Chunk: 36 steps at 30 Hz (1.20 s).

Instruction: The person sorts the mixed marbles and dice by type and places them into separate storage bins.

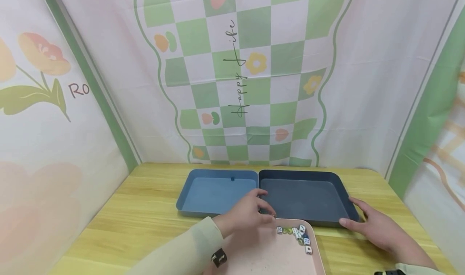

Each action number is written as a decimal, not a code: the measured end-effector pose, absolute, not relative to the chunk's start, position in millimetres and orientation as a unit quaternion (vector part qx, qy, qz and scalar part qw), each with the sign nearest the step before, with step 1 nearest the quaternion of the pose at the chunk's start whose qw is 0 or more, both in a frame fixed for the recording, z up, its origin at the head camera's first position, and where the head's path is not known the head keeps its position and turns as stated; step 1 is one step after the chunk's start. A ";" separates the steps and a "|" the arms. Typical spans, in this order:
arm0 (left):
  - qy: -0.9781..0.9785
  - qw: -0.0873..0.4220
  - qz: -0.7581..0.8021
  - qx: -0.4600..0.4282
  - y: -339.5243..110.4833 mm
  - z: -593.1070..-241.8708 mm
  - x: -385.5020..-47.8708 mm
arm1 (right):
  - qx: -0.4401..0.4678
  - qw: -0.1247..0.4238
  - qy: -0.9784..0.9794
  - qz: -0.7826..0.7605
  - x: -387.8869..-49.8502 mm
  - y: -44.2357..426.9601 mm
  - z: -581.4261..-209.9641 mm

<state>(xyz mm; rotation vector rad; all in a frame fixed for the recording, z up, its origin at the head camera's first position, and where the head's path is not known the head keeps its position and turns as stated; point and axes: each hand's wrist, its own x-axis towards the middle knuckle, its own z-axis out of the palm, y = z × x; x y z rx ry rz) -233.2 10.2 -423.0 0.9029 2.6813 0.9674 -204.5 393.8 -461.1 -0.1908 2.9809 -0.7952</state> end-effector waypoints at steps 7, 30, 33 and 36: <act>0.894 0.060 0.397 0.197 8.5 -416.9 -235.8 | -0.060 0.027 0.964 -0.259 -204.7 394.5 -461.2; 0.914 -0.007 0.385 0.124 -16.0 -402.9 -283.0 | -0.057 0.031 0.962 -0.266 -205.8 394.2 -463.2; 0.920 -0.013 0.373 0.119 -19.5 -401.8 -289.0 | -0.056 0.032 0.962 -0.264 -206.3 394.5 -463.0; 0.924 -0.017 0.364 0.117 -22.8 -400.8 -294.7 | -0.057 0.032 0.962 -0.265 -205.9 394.2 -462.4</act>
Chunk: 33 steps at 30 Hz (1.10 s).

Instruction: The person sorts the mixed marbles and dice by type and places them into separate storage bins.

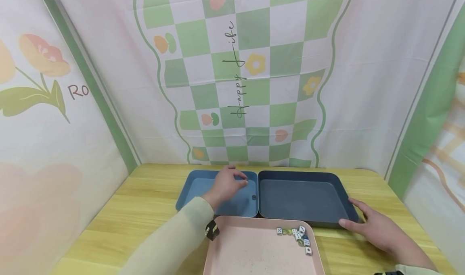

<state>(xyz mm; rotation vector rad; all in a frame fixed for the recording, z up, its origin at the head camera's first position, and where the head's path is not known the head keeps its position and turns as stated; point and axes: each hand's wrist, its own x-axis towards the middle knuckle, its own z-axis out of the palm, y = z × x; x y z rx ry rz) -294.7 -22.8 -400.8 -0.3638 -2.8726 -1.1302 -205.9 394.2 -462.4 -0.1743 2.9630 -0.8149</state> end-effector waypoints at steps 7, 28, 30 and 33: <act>-0.937 0.024 -0.330 -0.115 -27.5 -400.6 -305.0 | -0.055 0.033 0.962 -0.264 -205.2 394.1 -461.5; -0.953 0.013 -0.285 -0.099 -28.8 -409.2 -316.6 | -0.055 0.031 0.965 -0.253 -204.5 393.7 -460.6; -0.954 0.010 -0.283 -0.098 -28.5 -409.0 -315.9 | -0.056 0.029 0.965 -0.253 -203.7 393.1 -460.2; -0.956 0.006 -0.277 -0.095 -27.3 -409.2 -316.6 | -0.055 0.032 0.965 -0.254 -203.2 392.6 -459.3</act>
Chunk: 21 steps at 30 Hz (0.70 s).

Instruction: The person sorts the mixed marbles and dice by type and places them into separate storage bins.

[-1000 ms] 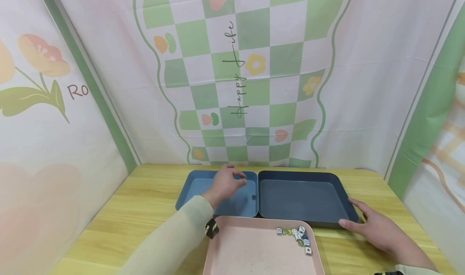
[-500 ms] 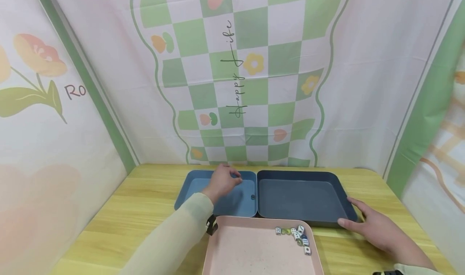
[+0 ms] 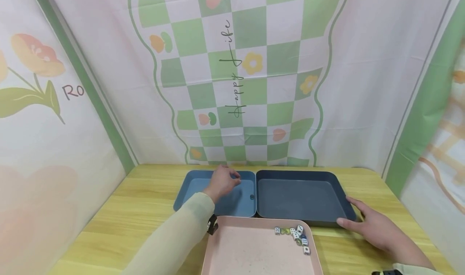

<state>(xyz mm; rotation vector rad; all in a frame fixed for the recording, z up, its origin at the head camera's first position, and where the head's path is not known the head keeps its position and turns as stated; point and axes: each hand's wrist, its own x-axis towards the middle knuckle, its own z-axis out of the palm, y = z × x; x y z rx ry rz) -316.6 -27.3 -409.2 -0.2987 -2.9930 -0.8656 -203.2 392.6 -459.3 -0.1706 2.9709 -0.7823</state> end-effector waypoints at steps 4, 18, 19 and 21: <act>-0.958 0.005 -0.272 -0.087 -25.7 -409.9 -318.7 | -0.052 0.038 0.966 -0.251 -203.8 392.6 -459.5; -0.963 0.007 -0.252 -0.097 -25.1 -411.7 -318.9 | -0.058 0.034 0.967 -0.245 -204.6 395.2 -461.9; -0.963 0.005 -0.252 -0.096 -25.0 -411.7 -318.6 | -0.058 0.034 0.967 -0.246 -204.7 395.3 -462.0; -0.963 0.002 -0.252 -0.098 -24.6 -411.4 -317.5 | -0.058 0.034 0.967 -0.247 -204.8 395.4 -462.3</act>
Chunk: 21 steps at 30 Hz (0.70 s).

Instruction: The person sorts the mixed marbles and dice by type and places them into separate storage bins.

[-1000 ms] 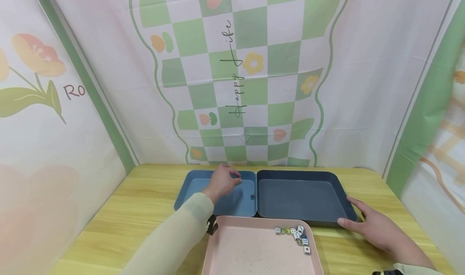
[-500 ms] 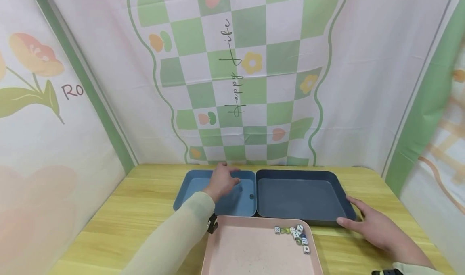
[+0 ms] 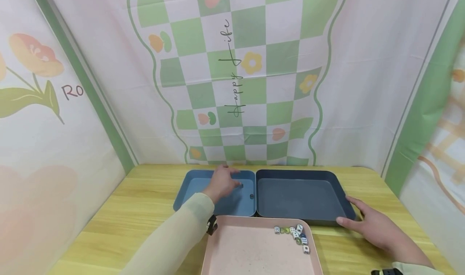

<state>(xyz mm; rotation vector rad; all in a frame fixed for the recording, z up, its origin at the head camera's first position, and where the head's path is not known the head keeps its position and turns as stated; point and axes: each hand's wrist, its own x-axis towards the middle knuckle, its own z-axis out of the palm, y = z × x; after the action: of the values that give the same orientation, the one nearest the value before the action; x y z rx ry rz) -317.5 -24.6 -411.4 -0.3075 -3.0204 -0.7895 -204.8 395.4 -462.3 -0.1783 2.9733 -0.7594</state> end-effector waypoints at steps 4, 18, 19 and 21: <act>-0.963 -0.006 -0.250 -0.101 -24.1 -409.9 -314.2 | -0.056 0.036 0.967 -0.248 -205.4 395.3 -462.9; -0.951 -0.026 -0.275 -0.141 1.9 -395.7 -286.6 | -0.049 0.033 0.966 -0.251 -204.0 393.7 -461.6; -0.952 -0.024 -0.267 -0.148 5.0 -394.7 -283.1 | -0.049 0.033 0.966 -0.252 -204.0 393.5 -461.5; -0.953 -0.030 -0.253 -0.161 10.7 -391.6 -274.4 | -0.050 0.031 0.966 -0.253 -203.5 393.2 -461.9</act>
<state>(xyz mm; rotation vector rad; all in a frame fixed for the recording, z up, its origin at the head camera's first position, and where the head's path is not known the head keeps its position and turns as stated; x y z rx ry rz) -274.4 10.7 -391.6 -0.5159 -3.0536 -0.8118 -203.5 393.2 -461.9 -0.1550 2.9751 -0.7800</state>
